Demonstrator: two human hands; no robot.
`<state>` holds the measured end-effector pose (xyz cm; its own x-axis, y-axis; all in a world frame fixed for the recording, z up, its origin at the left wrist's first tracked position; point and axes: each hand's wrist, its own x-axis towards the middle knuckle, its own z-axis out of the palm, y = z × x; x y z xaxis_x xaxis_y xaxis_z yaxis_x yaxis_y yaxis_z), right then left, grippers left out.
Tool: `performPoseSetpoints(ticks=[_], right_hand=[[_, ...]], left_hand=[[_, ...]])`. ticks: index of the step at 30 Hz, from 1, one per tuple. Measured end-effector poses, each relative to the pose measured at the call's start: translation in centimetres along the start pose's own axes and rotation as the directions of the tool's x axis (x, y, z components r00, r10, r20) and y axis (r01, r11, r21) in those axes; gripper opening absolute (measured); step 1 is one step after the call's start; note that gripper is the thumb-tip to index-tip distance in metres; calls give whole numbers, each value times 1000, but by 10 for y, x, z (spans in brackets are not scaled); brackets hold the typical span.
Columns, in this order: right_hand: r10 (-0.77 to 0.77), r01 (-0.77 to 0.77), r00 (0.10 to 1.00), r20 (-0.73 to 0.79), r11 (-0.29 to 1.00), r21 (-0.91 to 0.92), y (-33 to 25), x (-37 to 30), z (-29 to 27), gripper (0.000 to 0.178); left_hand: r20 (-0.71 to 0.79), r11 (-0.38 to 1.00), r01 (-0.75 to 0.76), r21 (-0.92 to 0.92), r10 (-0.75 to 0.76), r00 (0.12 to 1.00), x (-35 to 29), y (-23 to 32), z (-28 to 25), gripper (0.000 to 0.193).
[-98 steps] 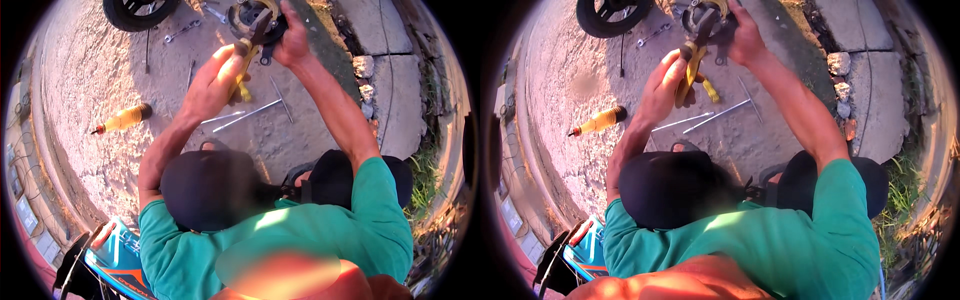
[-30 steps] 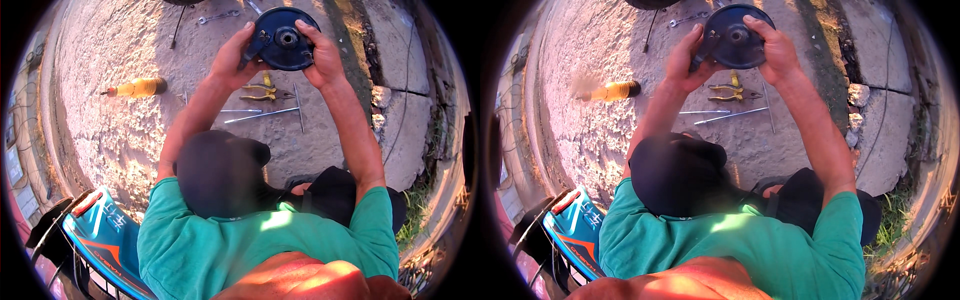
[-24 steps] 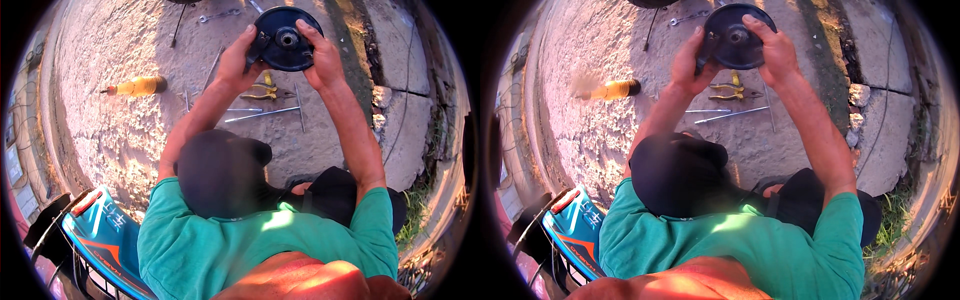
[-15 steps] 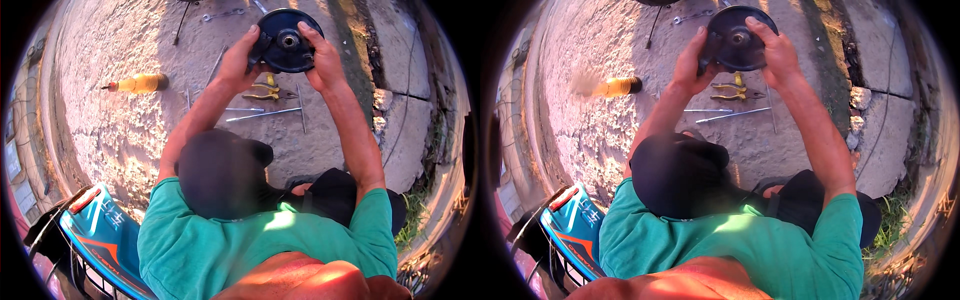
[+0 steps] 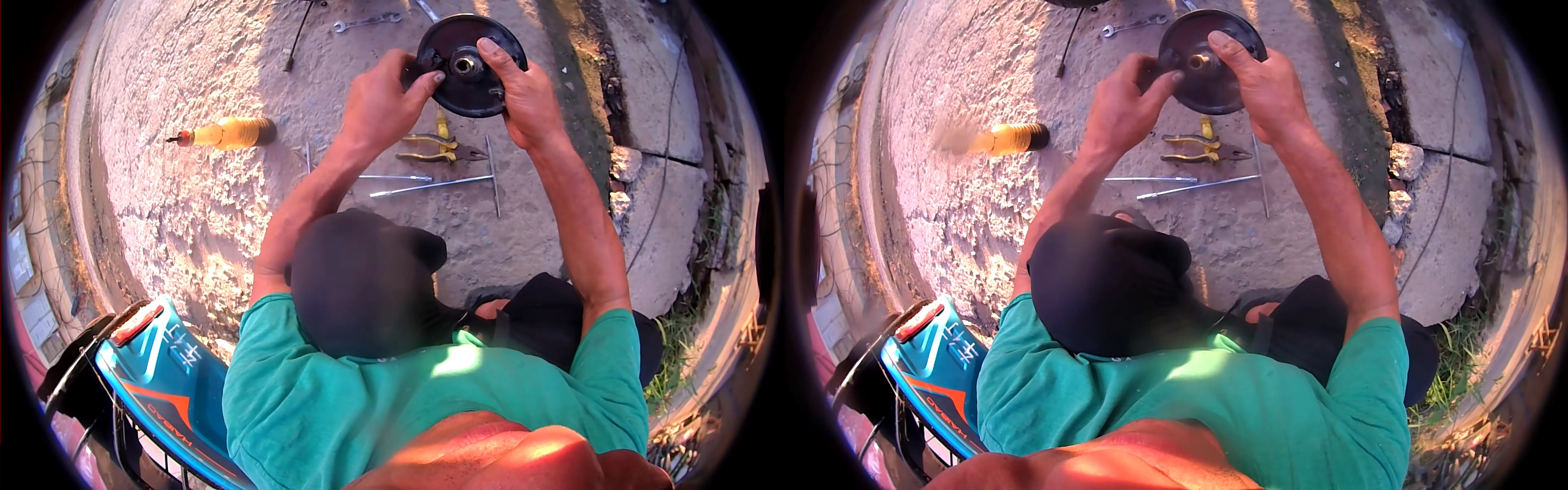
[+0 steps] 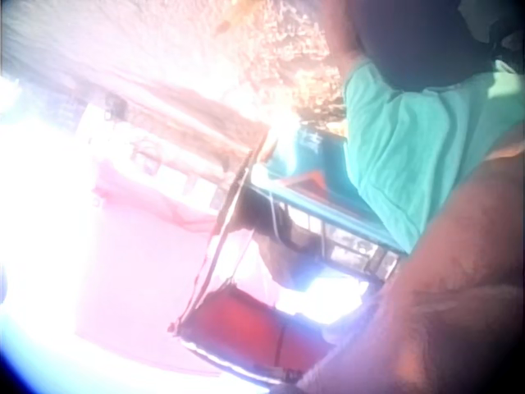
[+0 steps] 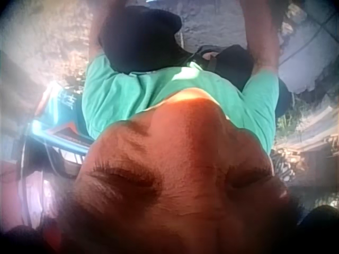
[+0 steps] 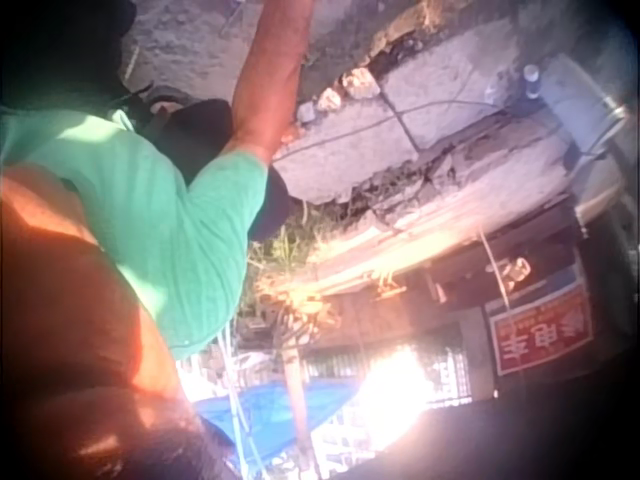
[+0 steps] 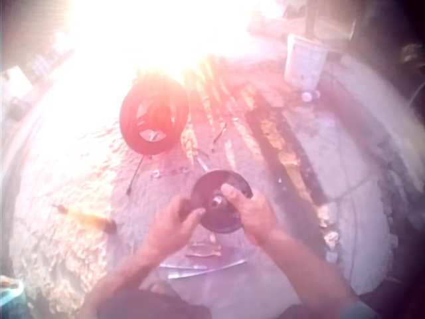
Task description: The person cleans and assembles parts of a wheel brake assembly, using pliers and a screwdriver to adjust components and then placing the assembly back onto the wheel.
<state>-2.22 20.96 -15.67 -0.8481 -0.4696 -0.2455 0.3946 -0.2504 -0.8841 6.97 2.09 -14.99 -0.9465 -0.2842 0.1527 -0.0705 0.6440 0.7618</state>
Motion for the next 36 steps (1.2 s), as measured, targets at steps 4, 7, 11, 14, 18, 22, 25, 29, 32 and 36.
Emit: performPoseSetpoints(ticks=[4,7,11,14,18,22,25,29,32,36], right_hand=[[38,-37,998,-55,999,21,0,2,2,39],[101,-100,994,-30,995,21,0,5,0,41],[69,-71,994,-89,997,-17,1,5,-9,45],[33,-33,997,-77,999,6,1,10,-2,45],[124,-127,991,-58,991,-50,-12,8,-7,42],[37,-51,996,-78,980,-194,-26,3,-4,38],[14,-29,997,-70,977,-213,-33,-3,-1,37],[12,-28,996,-91,984,-177,-17,1,-3,36],[44,-68,993,-112,972,-226,-18,1,8,37],[9,-60,989,-145,934,-352,-24,2,2,38]], left_hand=[[-29,986,-105,131,109,994,2,-5,0,41],[-60,954,-237,186,251,966,6,-19,0,40],[25,965,-157,212,155,988,1,-12,5,35],[22,957,-132,257,131,991,9,-1,-2,32],[12,963,-213,164,214,977,12,-12,5,27],[4,976,-129,173,130,992,15,2,5,25],[-32,991,-105,77,108,994,13,12,12,35],[-5,973,-220,68,221,975,7,-8,28,47],[-54,978,-201,55,203,978,7,-23,32,44],[-71,981,-181,75,186,980,17,-13,36,38]])
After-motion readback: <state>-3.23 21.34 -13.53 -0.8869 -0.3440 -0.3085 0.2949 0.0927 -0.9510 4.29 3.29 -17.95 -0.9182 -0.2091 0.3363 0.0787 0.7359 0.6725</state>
